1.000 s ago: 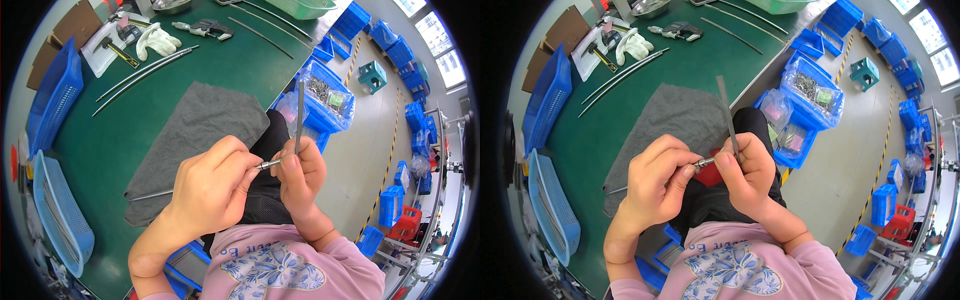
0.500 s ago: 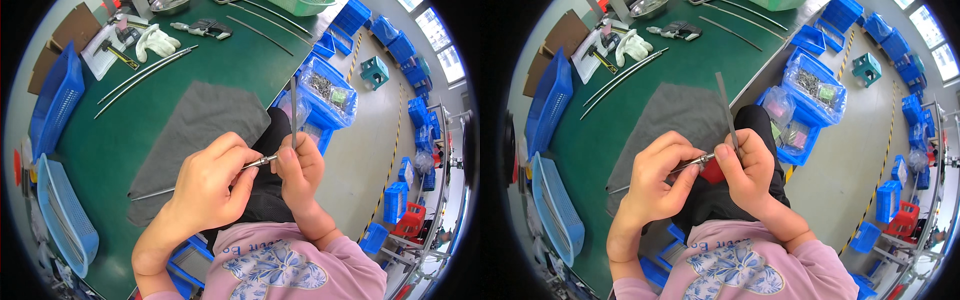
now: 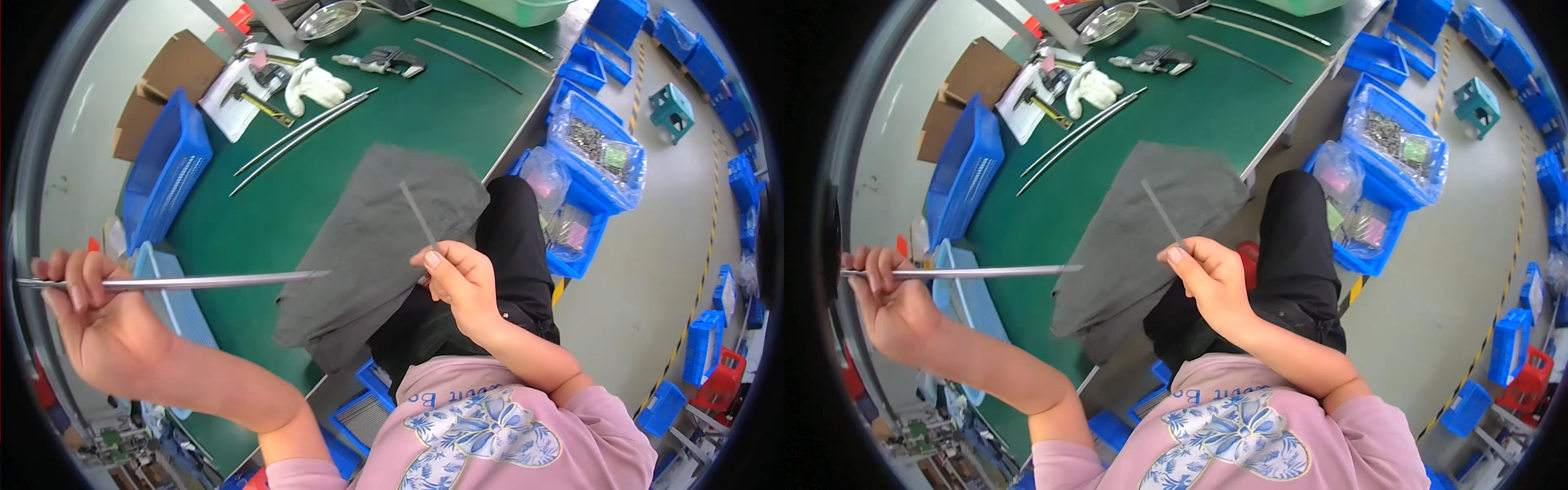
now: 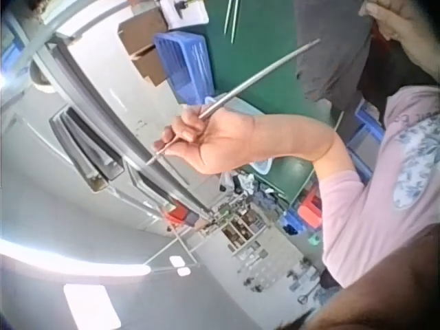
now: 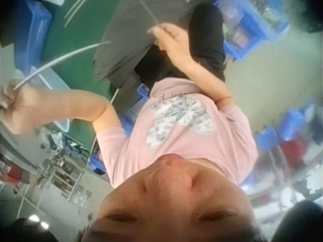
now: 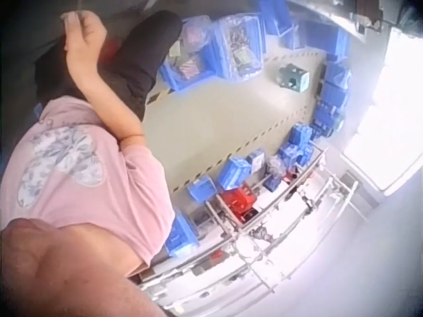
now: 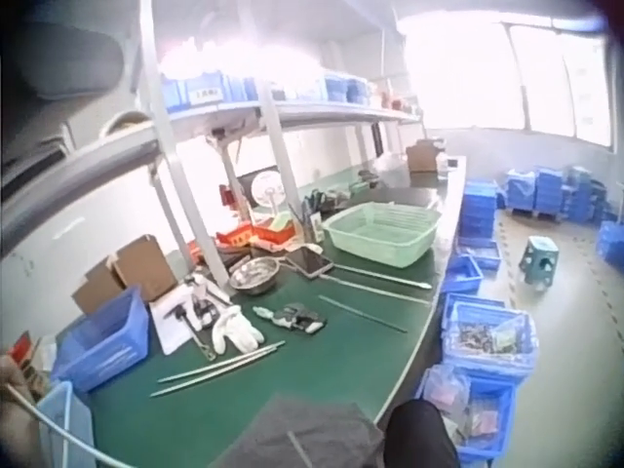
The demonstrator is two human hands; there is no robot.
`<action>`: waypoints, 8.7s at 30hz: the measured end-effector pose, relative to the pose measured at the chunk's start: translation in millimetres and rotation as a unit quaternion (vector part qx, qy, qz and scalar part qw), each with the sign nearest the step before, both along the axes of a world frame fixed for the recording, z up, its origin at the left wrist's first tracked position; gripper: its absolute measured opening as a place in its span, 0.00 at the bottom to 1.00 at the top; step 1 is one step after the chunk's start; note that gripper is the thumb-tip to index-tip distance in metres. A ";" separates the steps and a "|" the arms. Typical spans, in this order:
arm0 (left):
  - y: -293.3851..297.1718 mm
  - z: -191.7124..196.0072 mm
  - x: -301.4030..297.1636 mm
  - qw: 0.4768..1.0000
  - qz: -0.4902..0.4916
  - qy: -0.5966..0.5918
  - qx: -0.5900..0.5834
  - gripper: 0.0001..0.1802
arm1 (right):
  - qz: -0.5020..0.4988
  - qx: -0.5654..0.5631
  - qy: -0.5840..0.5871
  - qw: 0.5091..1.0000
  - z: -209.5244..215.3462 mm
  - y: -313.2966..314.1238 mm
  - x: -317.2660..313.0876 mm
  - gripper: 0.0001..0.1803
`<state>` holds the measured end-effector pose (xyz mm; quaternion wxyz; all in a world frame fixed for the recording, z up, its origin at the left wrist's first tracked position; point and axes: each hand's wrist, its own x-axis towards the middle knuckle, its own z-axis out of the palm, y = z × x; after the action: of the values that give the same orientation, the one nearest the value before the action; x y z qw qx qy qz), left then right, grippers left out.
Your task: Use a metal file to sand and smooth the end of a metal rod component.
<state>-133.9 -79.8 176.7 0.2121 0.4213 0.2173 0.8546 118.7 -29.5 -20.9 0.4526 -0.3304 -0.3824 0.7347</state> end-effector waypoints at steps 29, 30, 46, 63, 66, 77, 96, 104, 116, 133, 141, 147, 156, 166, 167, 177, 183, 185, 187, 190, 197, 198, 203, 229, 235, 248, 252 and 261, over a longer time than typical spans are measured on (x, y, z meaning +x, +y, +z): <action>0.5 -117.0 92.5 0.736 0.087 0.463 -0.486 0.01 | -0.103 0.034 -0.066 0.992 -25.2 47.6 35.7 0.08; 25.5 -119.6 110.5 0.719 0.079 0.558 -0.406 0.04 | -0.104 0.032 -0.068 0.992 -24.4 48.5 36.9 0.08; 77.0 -177.8 136.2 0.767 0.061 0.565 -0.296 0.09 | -0.009 0.147 -0.268 0.952 -20.8 12.7 48.1 0.06; 82.7 -187.1 140.0 0.802 0.039 0.520 -0.290 0.09 | -0.038 0.185 -0.373 0.909 -13.9 17.8 41.3 0.07; 80.8 -184.9 139.5 0.797 0.035 0.530 -0.286 0.09 | -0.036 0.180 -0.371 0.910 -12.9 20.7 38.3 0.07; 80.6 -186.4 142.4 0.800 0.045 0.526 -0.286 0.10 | 0.033 0.126 -0.355 0.926 9.1 34.1 44.7 0.12; 85.7 -184.1 140.7 0.800 0.039 0.531 -0.276 0.10 | 0.029 0.115 -0.343 0.932 13.0 48.3 34.7 0.14; 84.6 -184.3 140.5 0.792 0.040 0.544 -0.275 0.10 | -0.007 0.148 -0.351 0.925 5.7 42.2 32.9 0.15; 84.6 -186.4 140.6 0.780 0.038 0.568 -0.259 0.09 | 0.042 0.115 -0.341 0.932 7.4 29.1 48.9 0.17; 75.2 -187.4 139.6 0.774 0.070 0.561 -0.286 0.10 | 0.002 0.069 -0.283 0.957 9.2 6.7 75.2 0.08; 75.5 -185.7 140.6 0.768 0.064 0.566 -0.294 0.11 | -0.050 0.199 -0.318 0.925 -2.2 12.7 69.6 0.13; 76.9 -185.3 143.3 0.780 0.055 0.547 -0.299 0.11 | -0.104 0.219 -0.322 0.915 -12.4 13.4 67.0 0.21; 75.8 -186.2 140.8 0.780 0.057 0.555 -0.283 0.10 | -0.153 0.384 -0.522 0.747 -27.9 66.0 64.3 0.17; 78.6 -187.0 143.3 0.776 0.081 0.572 -0.253 0.10 | -0.156 0.286 -0.443 0.835 -13.9 53.2 70.6 0.16; 80.1 -186.6 143.6 0.771 0.095 0.586 -0.231 0.10 | -0.163 0.237 -0.393 0.873 -6.5 47.0 69.1 0.16; 77.2 -186.3 139.9 0.780 0.080 0.556 -0.276 0.09 | -0.073 0.274 -0.327 0.901 -15.4 8.8 58.3 0.22; 76.8 -186.6 141.0 0.785 0.071 0.546 -0.283 0.08 | -0.075 0.275 -0.319 0.904 -23.0 7.1 51.5 0.24; 77.1 -185.6 142.0 0.785 0.069 0.543 -0.288 0.08 | -0.089 0.284 -0.324 0.898 -27.6 8.2 50.2 0.24; 77.7 -185.9 142.4 0.786 0.069 0.543 -0.289 0.08 | -0.139 0.374 -0.376 0.836 -30.9 11.3 50.0 0.29; 78.1 -186.1 141.4 0.785 0.070 0.543 -0.291 0.08 | -0.106 0.427 -0.462 0.770 -25.4 9.4 53.1 0.26; 77.7 -185.6 143.2 0.781 0.067 0.552 -0.285 0.09 | -0.093 0.488 -0.510 0.702 -28.4 9.6 55.8 0.33; 78.1 -185.7 142.4 0.782 0.069 0.550 -0.283 0.09 | -0.102 0.505 -0.505 0.693 -29.1 11.3 55.3 0.32; 81.2 -185.6 139.9 0.785 0.053 0.554 -0.274 0.10 | -0.130 0.540 -0.478 0.680 -22.3 29.8 50.2 0.32; 81.5 -183.7 140.9 0.775 0.046 0.574 -0.259 0.12 | -0.164 0.524 -0.454 0.701 -27.9 26.4 46.2 0.30; 81.5 -184.2 140.6 0.778 0.034 0.569 -0.266 0.11 | -0.121 0.512 -0.483 0.700 -26.2 15.7 55.2 0.32; 81.2 -183.6 140.8 0.782 0.040 0.560 -0.270 0.10 | -0.119 0.492 -0.483 0.715 -20.5 15.6 53.2 0.31; 81.5 -183.5 139.7 0.782 0.035 0.563 -0.265 0.10 | -0.113 0.490 -0.495 0.708 -17.0 7.3 58.4 0.31; 80.4 -182.5 138.1 0.779 0.036 0.567 -0.264 0.10 | -0.118 0.484 -0.489 0.716 -20.9 7.0 54.8 0.32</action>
<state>4.2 0.6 -5.8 0.1222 0.7491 0.5305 0.3774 173.5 -22.5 -41.8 0.3839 -0.4217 -0.8118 0.1256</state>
